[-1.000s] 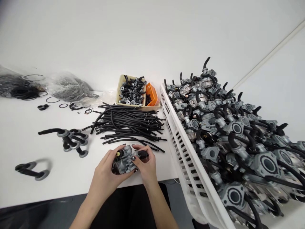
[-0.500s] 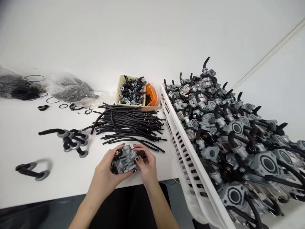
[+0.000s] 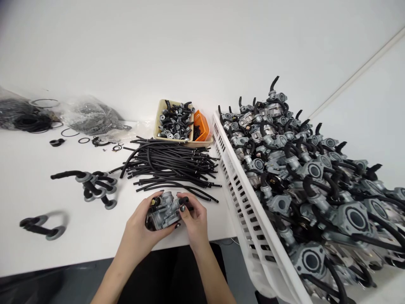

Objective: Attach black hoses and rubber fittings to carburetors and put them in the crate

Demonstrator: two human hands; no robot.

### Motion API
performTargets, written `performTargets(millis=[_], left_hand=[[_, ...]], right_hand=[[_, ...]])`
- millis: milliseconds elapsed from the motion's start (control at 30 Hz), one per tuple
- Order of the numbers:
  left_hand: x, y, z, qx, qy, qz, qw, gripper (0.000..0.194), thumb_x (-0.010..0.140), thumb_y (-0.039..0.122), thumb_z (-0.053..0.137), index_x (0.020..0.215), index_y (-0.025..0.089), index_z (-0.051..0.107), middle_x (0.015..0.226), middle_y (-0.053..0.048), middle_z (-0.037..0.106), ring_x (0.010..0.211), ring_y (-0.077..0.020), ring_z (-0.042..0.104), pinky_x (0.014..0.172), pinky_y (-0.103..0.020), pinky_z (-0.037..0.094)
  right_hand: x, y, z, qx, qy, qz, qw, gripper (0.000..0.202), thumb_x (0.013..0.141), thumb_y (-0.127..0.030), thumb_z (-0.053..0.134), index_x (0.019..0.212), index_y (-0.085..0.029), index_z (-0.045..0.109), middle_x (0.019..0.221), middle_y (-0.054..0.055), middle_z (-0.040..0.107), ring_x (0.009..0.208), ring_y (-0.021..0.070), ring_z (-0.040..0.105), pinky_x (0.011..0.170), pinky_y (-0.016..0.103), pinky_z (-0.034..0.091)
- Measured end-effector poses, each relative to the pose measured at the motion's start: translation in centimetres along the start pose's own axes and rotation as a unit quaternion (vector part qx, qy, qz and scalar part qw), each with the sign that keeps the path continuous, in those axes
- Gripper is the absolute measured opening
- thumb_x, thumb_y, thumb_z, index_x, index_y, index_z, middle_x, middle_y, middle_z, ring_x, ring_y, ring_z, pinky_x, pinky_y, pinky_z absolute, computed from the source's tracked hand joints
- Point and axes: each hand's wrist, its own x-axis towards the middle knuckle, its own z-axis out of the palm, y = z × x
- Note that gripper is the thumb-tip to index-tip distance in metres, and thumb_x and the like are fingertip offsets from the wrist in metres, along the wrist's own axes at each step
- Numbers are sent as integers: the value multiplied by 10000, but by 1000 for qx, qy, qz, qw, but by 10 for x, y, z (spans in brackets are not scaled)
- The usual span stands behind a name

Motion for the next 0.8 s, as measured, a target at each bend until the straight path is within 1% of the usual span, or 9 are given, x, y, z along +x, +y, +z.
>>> performTargets(millis=[133,233,333,433,533,600,700,733,800], left_hand=[[0,0,0,-13,10,-11,1000,663,670,314,769,1273,305,490,1206,-42,600,1112,-271,596,916,-390,495],[0,-1,-1,-9,12,-8,1000,655,679,317,761,1275,308,489,1200,-41,589,1104,-262,599,908,-387,503],[1,-2,-1,-3,18,16,1000,643,673,313,761,1265,291,511,1196,-60,583,1103,-277,604,900,-402,511],[0,0,-1,-21,23,21,999,629,658,307,767,1241,270,536,1229,-80,593,1151,-297,582,945,-427,493],[-2,6,-2,-47,21,-30,998,639,625,320,783,1217,268,549,1167,-60,655,1071,-280,624,907,-408,515],[-5,11,-4,-74,21,-76,994,623,608,314,771,1194,268,563,1077,-39,689,944,-256,665,747,-347,565],[-6,11,-8,-134,14,-120,983,582,605,288,722,1167,237,576,977,-35,707,768,-229,681,506,-271,534],[-6,9,-10,-154,15,-118,981,571,609,289,714,1160,221,578,972,-42,710,764,-231,683,515,-275,539],[-4,2,-14,-185,18,-88,979,565,610,317,729,1141,188,588,1001,-63,717,848,-254,690,665,-318,573]], right_hand=[[1,-2,0,52,22,23,998,340,820,-453,699,1127,-307,711,1111,66,698,1075,243,620,937,369,491],[1,-1,-1,33,19,-3,999,322,824,-444,695,1114,-305,712,1124,68,694,1079,241,622,928,364,502],[2,-3,-3,-28,22,-72,997,281,830,-380,703,1102,-307,706,1135,69,675,1067,230,621,918,358,503],[8,-13,-2,-96,33,-169,980,150,825,-265,711,970,-295,729,1062,55,663,1047,218,609,916,351,490],[16,-28,3,-174,7,-233,957,138,861,-182,640,911,-282,720,969,43,665,956,203,611,850,342,491],[21,-37,9,-205,-14,-255,945,170,882,-156,587,910,-272,708,899,37,672,882,198,610,794,338,487],[26,-46,20,-201,-54,-263,942,191,890,-141,543,884,-255,697,830,29,679,824,197,609,757,337,480],[28,-48,24,-195,-69,-260,943,191,887,-141,540,874,-249,697,823,29,682,817,197,611,753,336,479],[30,-50,30,-185,-92,-250,946,176,879,-151,547,858,-238,699,822,31,688,812,197,619,752,334,481]])
